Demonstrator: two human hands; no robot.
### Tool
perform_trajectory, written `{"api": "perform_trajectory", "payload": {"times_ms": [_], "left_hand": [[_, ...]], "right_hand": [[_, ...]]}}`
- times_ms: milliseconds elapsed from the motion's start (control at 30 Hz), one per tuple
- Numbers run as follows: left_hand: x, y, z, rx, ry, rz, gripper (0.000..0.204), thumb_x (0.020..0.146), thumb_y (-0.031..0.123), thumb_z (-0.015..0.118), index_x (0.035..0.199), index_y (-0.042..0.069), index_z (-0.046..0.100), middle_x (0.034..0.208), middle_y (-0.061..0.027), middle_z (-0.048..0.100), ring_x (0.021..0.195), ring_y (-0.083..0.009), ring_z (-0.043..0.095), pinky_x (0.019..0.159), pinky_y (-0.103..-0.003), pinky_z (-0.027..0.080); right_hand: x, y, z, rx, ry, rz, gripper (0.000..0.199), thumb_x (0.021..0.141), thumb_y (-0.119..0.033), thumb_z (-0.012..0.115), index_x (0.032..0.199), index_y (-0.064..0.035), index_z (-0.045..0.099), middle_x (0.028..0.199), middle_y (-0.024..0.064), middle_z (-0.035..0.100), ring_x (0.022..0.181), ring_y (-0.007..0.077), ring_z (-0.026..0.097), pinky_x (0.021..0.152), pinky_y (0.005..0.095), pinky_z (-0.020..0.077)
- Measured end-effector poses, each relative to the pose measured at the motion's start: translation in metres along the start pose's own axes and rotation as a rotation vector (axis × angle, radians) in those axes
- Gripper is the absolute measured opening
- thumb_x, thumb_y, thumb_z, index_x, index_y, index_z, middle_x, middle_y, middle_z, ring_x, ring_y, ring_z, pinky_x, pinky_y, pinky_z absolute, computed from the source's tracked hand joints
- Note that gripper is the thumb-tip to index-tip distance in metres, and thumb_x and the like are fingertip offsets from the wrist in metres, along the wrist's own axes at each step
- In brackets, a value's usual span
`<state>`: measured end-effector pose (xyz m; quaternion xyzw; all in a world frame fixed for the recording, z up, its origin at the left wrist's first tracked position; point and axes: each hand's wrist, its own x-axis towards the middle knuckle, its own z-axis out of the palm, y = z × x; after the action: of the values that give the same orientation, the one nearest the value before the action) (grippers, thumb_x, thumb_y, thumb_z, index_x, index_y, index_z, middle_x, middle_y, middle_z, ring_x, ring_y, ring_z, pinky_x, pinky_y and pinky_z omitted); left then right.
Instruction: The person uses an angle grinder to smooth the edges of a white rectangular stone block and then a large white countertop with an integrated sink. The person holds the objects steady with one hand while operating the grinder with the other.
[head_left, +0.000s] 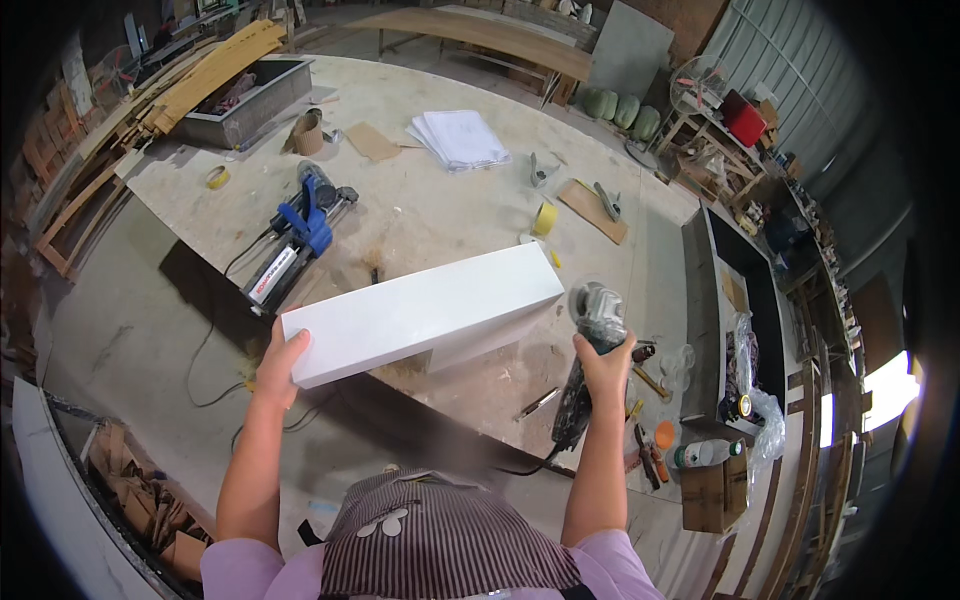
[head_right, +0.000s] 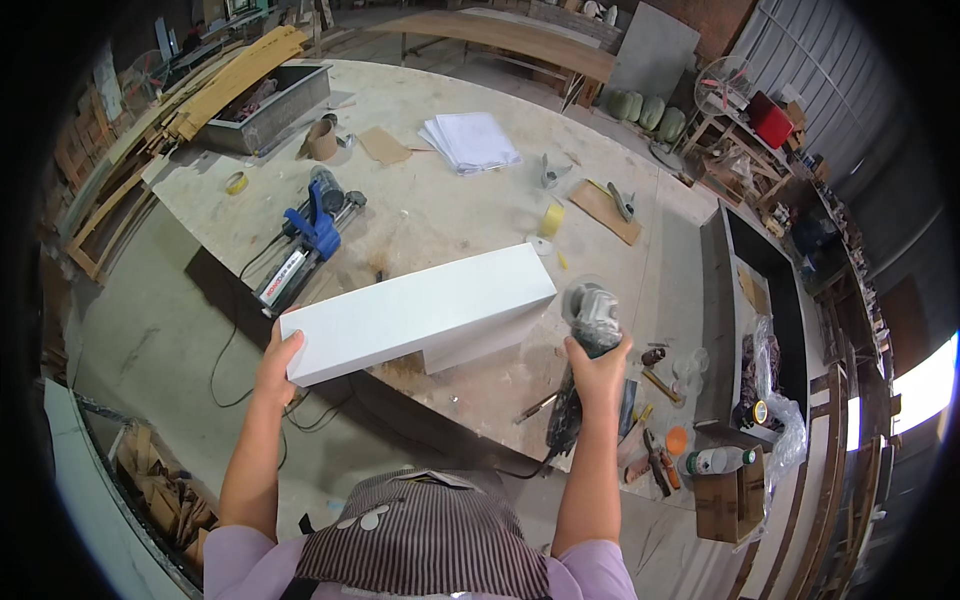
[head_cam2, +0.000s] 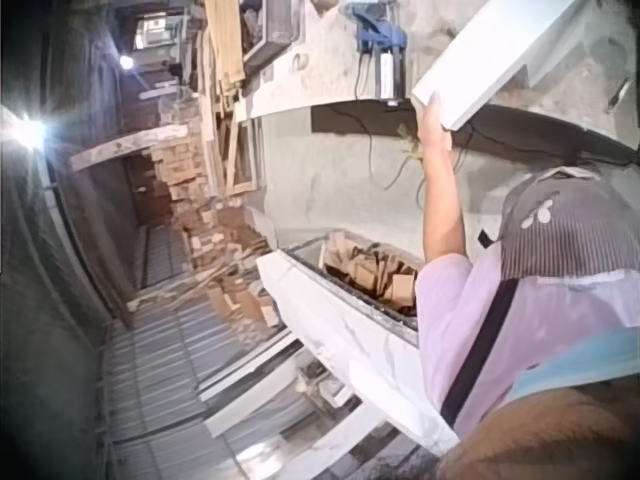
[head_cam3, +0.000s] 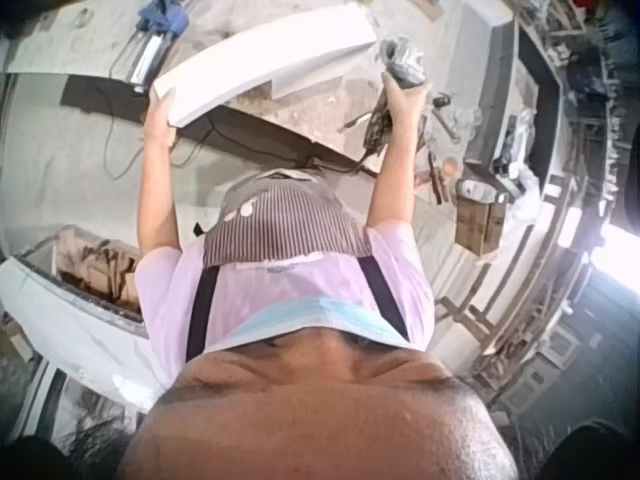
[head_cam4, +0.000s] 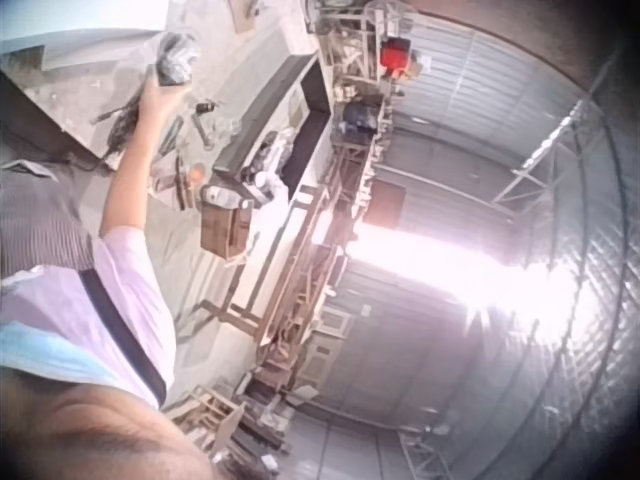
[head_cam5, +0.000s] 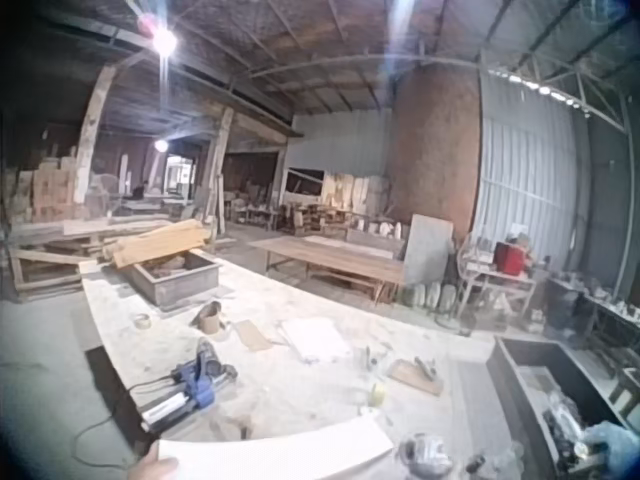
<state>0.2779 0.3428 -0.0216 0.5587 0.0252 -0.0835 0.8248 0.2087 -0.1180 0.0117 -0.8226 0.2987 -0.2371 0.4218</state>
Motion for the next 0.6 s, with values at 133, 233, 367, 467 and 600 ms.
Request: {"api": "perform_trajectory", "payload": {"times_ms": [133, 233, 367, 467, 600], "left_hand": [[0.001, -0.002, -0.003, 0.017, 0.059, -0.008, 0.06, 0.088, 0.021, 0.065, 0.139, 0.003, 0.039, 0.125, -0.0116, 0.053, 0.117, -0.0225, 0.052, 0.101, -0.037, 0.041], [0.0, 0.001, -0.009, 0.088, 0.098, -0.014, 0.062, 0.085, 0.025, 0.069, 0.135, 0.001, 0.04, 0.122, -0.0118, 0.054, 0.115, -0.022, 0.053, 0.1, -0.037, 0.042], [0.001, 0.01, -0.001, 0.055, 0.018, -0.068, 0.065, 0.086, 0.026, 0.069, 0.138, 0.001, 0.039, 0.125, -0.0126, 0.055, 0.116, -0.0216, 0.054, 0.099, -0.036, 0.043], [-0.001, 0.013, -0.004, 0.072, 0.005, -0.095, 0.07, 0.085, 0.03, 0.071, 0.139, 0.001, 0.037, 0.126, -0.0134, 0.055, 0.114, -0.0221, 0.056, 0.095, -0.036, 0.046], [0.004, 0.009, -0.006, 0.059, -0.057, -0.125, 0.082, 0.082, 0.035, 0.074, 0.144, 0.0, 0.033, 0.127, -0.0169, 0.055, 0.113, -0.0235, 0.057, 0.092, -0.037, 0.048]], "right_hand": [[-0.034, 0.015, -0.006, 0.209, 0.021, 0.012, 0.09, 0.068, -0.02, 0.085, 0.138, 0.0022, 0.032, 0.121, 0.0214, 0.055, 0.107, 0.0277, 0.057, 0.095, 0.0395, 0.0461], [-0.093, -0.025, 0.003, 0.246, -0.23, -0.029, 0.087, 0.068, -0.014, 0.083, 0.137, 0.0005, 0.032, 0.119, 0.0177, 0.054, 0.105, 0.0239, 0.057, 0.092, 0.0364, 0.0473], [-0.151, -0.042, 0.045, 0.189, -0.598, -0.285, 0.087, 0.068, -0.017, 0.085, 0.136, -0.0024, 0.034, 0.113, 0.0204, 0.06, 0.103, 0.0275, 0.063, 0.089, 0.0383, 0.0512], [-0.181, -0.089, 0.063, -0.06, -0.791, -0.421, 0.082, 0.069, -0.024, 0.083, 0.135, -0.0068, 0.037, 0.11, 0.0255, 0.065, 0.098, 0.0422, 0.066, 0.083, 0.0469, 0.0543], [-0.202, -0.112, 0.081, -0.155, -0.872, -0.516, 0.083, 0.067, -0.022, 0.08, 0.136, -0.0061, 0.037, 0.111, 0.0264, 0.063, 0.1, 0.0437, 0.064, 0.083, 0.048, 0.0534]]}}
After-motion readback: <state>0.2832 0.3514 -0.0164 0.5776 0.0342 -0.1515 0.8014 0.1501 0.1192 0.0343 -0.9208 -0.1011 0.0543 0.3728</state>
